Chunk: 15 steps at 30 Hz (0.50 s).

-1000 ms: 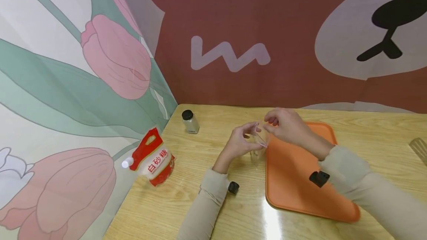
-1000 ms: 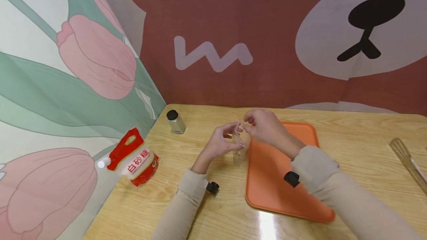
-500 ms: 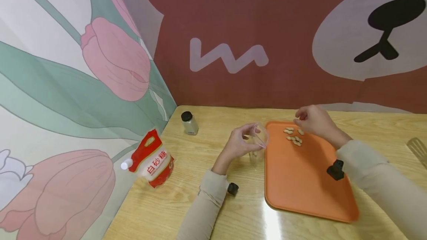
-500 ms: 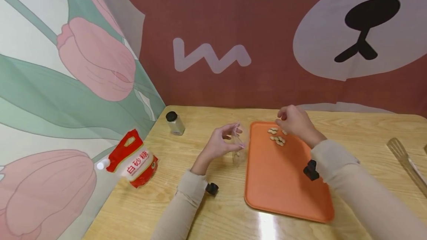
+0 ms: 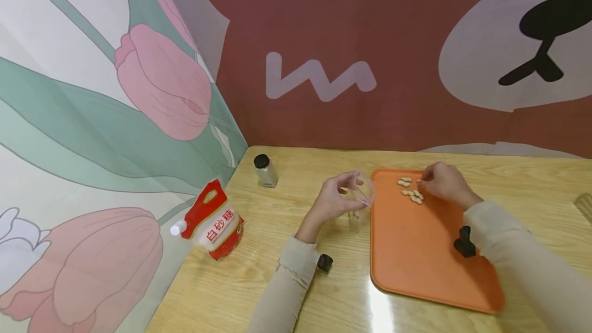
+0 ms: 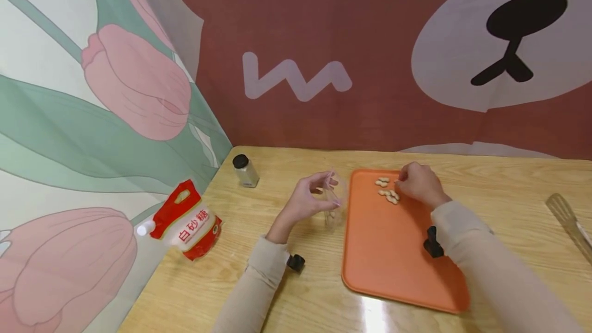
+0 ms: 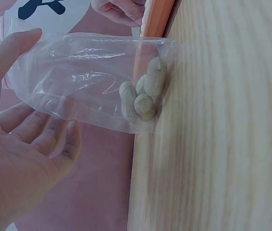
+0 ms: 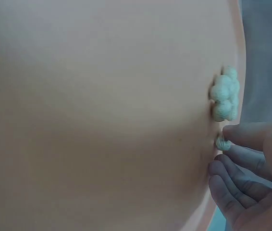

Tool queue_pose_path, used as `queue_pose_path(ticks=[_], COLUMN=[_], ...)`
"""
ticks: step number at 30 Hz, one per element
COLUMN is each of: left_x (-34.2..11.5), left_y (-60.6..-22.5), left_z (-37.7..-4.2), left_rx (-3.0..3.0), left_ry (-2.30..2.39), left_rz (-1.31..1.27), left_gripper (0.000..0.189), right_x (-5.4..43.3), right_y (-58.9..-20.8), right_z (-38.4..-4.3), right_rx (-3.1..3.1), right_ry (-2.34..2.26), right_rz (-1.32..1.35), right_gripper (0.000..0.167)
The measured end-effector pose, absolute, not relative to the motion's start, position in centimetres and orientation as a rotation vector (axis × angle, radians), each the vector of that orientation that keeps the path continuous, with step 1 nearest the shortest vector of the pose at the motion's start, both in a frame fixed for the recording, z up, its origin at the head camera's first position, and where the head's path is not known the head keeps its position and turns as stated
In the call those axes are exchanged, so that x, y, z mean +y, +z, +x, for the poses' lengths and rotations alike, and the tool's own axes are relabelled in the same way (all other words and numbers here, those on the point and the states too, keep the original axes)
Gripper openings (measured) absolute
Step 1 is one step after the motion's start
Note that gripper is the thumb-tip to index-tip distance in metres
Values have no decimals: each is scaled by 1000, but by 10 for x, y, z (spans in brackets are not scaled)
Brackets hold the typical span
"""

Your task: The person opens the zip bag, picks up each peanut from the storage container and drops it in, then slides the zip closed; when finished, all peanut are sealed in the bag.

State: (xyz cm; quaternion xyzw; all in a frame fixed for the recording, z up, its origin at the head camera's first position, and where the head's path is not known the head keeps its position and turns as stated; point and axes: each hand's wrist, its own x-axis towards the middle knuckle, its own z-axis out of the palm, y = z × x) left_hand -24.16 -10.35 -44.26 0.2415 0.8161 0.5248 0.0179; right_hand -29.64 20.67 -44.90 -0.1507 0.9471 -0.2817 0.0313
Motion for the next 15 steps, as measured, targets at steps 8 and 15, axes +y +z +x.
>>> queue_pose_path(ticks=[8, 15], left_x=[-104, -103], left_y=[-441, -441], left_z=[-241, -240], left_rx=[2532, 2531], left_ry=[1624, 1635], left_rz=[771, 748], left_gripper=[75, 73], right_x=[204, 205], right_y=[-451, -451], right_z=[-297, -297], right_rx=[2942, 2931], right_ry=[-875, -867], right_rz=[-456, -451], right_gripper=[16, 17])
